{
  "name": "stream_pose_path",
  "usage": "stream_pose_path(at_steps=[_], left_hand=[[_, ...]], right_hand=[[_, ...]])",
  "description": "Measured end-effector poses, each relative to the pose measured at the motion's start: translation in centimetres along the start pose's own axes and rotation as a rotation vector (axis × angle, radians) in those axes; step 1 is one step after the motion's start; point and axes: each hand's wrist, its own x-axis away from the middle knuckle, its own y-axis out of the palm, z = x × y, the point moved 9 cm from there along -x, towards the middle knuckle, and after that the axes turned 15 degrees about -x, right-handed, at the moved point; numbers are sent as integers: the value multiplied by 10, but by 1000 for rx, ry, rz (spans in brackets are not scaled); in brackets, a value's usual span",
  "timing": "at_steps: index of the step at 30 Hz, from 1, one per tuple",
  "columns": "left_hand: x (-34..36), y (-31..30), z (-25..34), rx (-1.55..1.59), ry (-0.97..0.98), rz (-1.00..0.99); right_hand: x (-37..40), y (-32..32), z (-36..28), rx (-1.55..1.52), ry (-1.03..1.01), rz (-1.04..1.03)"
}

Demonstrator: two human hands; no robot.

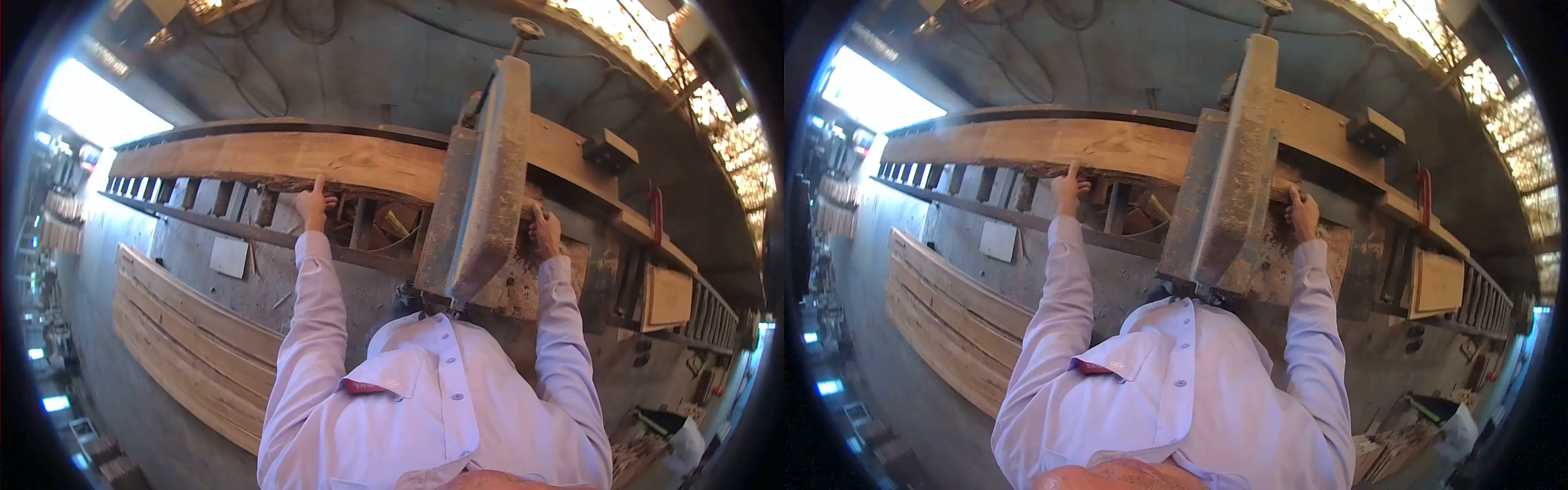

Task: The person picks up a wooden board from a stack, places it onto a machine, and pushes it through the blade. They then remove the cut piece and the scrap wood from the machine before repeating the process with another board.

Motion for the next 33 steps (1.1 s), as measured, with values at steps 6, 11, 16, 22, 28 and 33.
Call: stream_pose_path(at_steps=[6, 11, 16, 22, 28, 33], left_hand=[[-12, 5, -1, -10, 60, -33], [-27, -20, -13, -4, 21, -15], [-20, -24, -13, 27, -101, 12], [-26, -28, -15, 297, -56, -11], [-32, -19, -18, 318, -26, -81], [-33, -23, -11, 290, -23, -19]], right_hand=[[-1, 4, -13, 323, -184, 32], [-6, 23, -5, 179, -240, -8], [16, 24, -22, 187, -196, 20], [-30, 5, 14, 201, -262, 2], [-3, 5, -11, 219, -152, 9], [-26, -5, 6, 156, -242, -54]])
